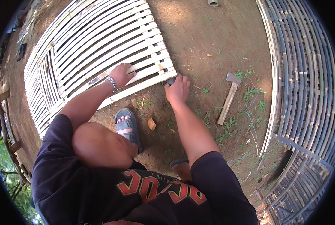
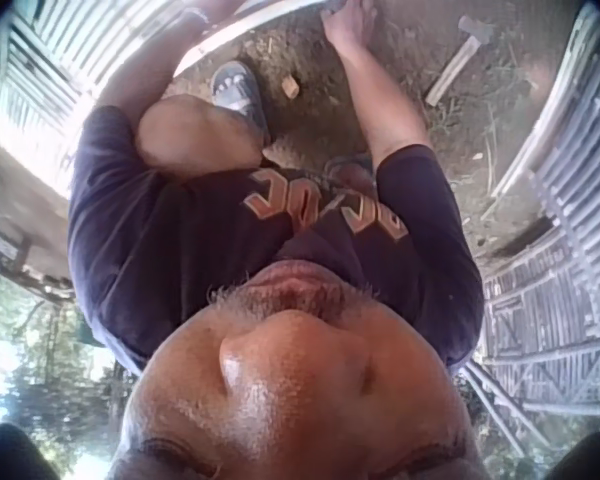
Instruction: The person assembles a rectangular bamboo lattice structure on the ground. They use a hammer to drive nails into the bamboo slats, securing them to a frame. The person adjusts the position of the structure and continues hammering along the edges to complete the assembly.
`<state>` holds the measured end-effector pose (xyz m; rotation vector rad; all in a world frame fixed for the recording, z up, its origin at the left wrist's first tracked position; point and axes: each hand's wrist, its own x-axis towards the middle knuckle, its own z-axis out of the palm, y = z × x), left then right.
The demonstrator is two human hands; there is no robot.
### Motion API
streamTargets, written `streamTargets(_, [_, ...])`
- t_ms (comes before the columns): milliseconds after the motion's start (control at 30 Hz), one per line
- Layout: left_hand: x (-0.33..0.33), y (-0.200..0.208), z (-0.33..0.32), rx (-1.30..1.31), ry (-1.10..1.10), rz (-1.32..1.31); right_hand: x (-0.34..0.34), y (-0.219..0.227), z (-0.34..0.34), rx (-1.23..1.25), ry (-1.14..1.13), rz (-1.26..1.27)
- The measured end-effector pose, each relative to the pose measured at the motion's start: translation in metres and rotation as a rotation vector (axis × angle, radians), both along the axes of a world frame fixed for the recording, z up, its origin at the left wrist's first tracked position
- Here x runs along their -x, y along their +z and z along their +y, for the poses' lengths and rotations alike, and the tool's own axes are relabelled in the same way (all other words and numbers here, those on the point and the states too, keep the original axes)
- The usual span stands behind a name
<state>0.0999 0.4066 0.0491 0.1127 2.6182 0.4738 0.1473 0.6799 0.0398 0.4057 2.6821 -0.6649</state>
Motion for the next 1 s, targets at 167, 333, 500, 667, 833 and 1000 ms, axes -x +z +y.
streamTargets(167, [-0.007,-0.005,0.003,0.036,-0.006,0.002,-0.011,-0.001,0.009,0.012,-0.005,0.007])
streamTargets(333, [-0.014,0.004,0.012,0.047,-0.053,0.052,-0.024,-0.012,0.016,-0.006,0.025,0.04])
streamTargets(500, [-0.019,0.006,0.015,0.052,-0.103,0.121,-0.021,-0.014,0.014,0.006,0.011,0.058])
streamTargets(667, [-0.018,0.017,0.032,0.048,-0.282,0.212,-0.021,-0.015,0.019,0.017,0.014,0.059])
streamTargets(833, [-0.025,0.012,0.048,0.135,-0.577,0.214,-0.021,-0.011,0.019,0.028,0.0,0.027])
streamTargets(1000, [-0.03,0.016,0.068,0.166,-0.871,0.194,-0.035,-0.013,0.026,0.039,0.022,0.082])
